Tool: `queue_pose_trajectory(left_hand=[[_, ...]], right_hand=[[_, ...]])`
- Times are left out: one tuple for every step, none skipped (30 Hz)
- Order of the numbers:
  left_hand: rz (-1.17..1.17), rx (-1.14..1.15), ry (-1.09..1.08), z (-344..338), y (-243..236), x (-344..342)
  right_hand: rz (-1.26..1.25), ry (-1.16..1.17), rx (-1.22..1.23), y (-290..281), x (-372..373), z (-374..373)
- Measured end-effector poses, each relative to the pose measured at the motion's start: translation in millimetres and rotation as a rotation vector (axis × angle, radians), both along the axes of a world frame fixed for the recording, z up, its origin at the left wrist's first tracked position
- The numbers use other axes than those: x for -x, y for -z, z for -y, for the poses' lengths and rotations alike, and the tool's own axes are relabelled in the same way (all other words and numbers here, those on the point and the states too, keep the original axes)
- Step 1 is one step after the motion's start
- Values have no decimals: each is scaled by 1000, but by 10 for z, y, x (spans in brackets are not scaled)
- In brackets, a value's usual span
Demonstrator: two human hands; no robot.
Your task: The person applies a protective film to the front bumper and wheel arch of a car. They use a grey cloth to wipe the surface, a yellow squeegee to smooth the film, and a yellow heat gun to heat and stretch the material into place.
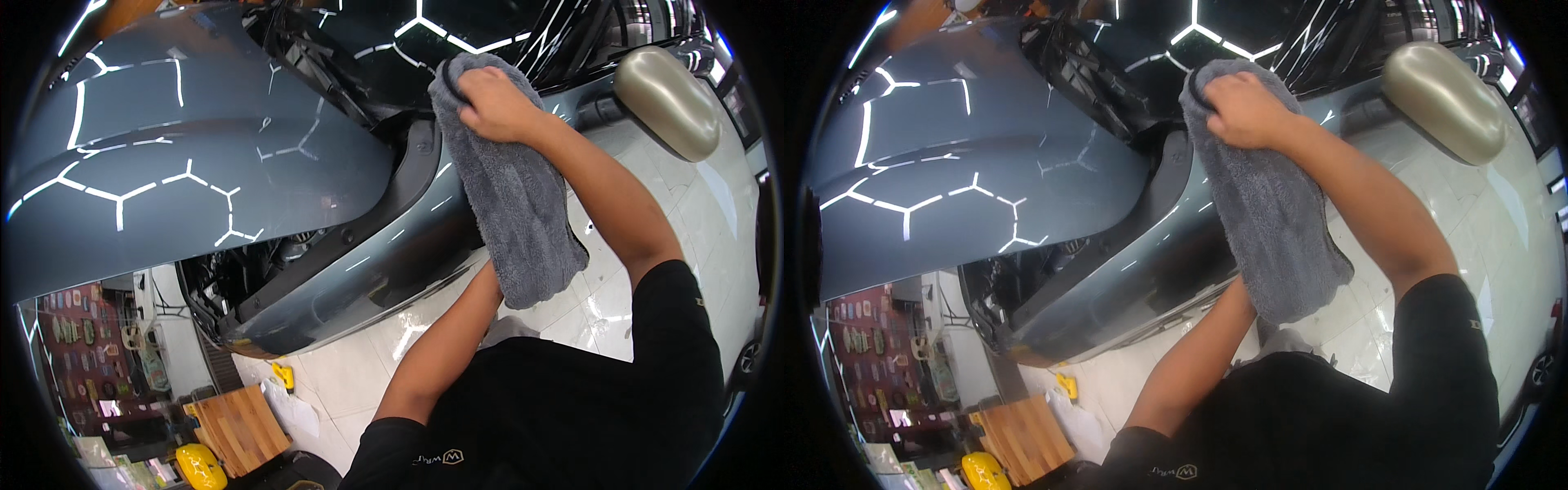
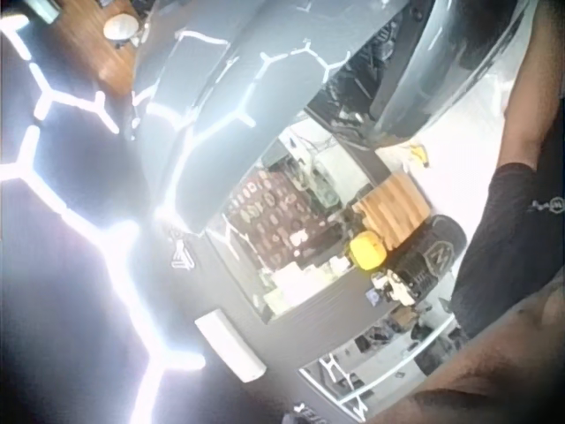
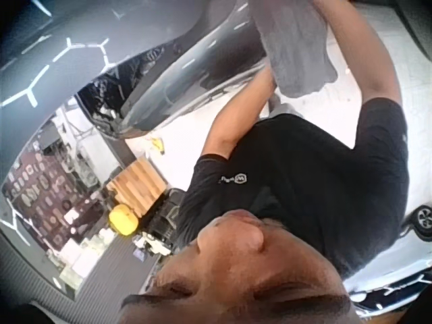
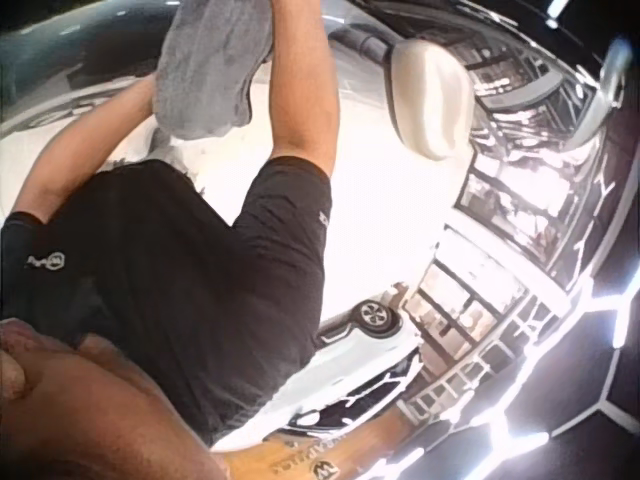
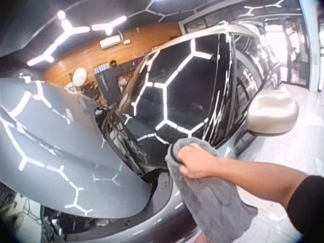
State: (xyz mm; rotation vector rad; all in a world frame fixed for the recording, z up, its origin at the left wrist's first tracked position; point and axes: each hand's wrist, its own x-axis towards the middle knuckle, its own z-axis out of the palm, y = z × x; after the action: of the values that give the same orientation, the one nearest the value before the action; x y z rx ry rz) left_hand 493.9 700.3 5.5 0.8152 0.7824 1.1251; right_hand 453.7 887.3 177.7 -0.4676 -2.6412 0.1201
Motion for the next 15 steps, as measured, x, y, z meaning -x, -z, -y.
queue_pose_trajectory(left_hand=[[-15, 0, -4, -6, -39, -43], [-32, -2, -11, 23, -73, -59], [-45, -7, -17, 43, -96, -94], [-56, -7, -22, 71, -112, -136], [-72, -7, -25, 115, -132, -172], [-86, -4, -29, 196, -151, -229], [-102, 7, -46, 333, -212, -239], [-86, -1, -37, 382, -223, -309], [-74, -5, -62, 456, -275, -326], [-64, -15, -87, 474, -348, -310], [-50, -22, -153, 491, -405, -294], [-49, -41, -248, 454, -492, -255], [-63, -76, -347, 355, -563, -221], [-114, -125, -419, 223, -617, -182], [-170, -175, -492, 93, -677, -146]], right_hand=[[-118, 10, 149, -140, -103, 113], [-236, 21, 297, -255, -335, 310], [-347, 34, 437, -303, -611, 517], [-340, 47, 525, -196, -992, 717], [-383, -115, 754, -235, -1268, 1042], [-283, -131, 699, -78, -1533, 1293], [-240, -98, 536, -56, -1688, 1602], [-272, 51, 498, 145, -1863, 1771], [-389, 79, 474, 299, -1941, 1850], [-464, 125, 507, 397, -1964, 1853], [-490, 164, 450, 420, -2038, 1859], [-523, 174, 390, 363, -2096, 1825], [-688, 342, 484, 220, -2196, 1771], [-854, 503, 576, 66, -2298, 1693], [-971, 696, 317, 30, -2469, 1455]])
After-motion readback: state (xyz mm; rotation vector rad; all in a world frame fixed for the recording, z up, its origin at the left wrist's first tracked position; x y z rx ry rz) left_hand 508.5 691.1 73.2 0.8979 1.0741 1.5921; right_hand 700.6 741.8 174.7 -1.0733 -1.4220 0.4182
